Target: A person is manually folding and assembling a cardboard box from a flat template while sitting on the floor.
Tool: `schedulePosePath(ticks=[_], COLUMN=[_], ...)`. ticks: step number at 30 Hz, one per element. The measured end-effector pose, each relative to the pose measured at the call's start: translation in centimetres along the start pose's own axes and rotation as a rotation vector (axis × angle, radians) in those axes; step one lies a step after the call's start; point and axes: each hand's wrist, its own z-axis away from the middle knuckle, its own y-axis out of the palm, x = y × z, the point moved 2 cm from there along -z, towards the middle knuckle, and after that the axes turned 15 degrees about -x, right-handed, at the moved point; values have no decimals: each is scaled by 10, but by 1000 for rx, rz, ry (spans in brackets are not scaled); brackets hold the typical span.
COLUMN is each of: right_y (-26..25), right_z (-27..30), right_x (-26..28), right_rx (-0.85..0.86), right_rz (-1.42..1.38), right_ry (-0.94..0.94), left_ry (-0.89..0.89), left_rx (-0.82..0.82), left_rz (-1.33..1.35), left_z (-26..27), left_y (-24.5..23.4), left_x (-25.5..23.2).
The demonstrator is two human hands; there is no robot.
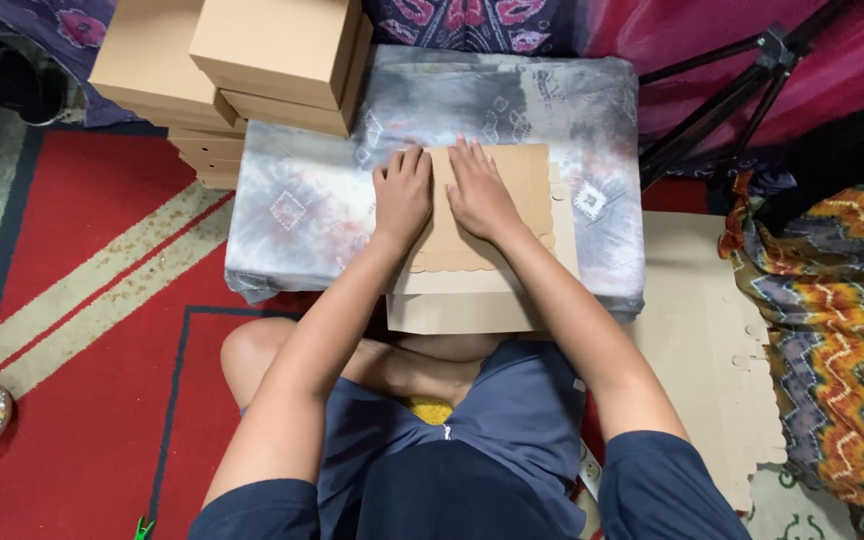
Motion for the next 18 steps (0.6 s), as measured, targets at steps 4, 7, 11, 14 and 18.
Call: schedulePosePath(ticks=[4,7,11,14,18], right_y=[1,-14,-25,-13,31], right_z=[2,15,21,14,-6], right_x=[-3,-11,-25,-21,-25], right_rx=[76,67,-3,-87,12], right_rz=[70,172,226,192,113], right_ry=[6,77,228,221,-39], left_ry=[-11,-25,-10,31,25], left_rx=[50,112,121,108,158], left_rz=[16,67,36,2,102], left_z=[17,19,12,15,19], left_y=[25,25,16,26,40], left_x=[10,7,3,2,10])
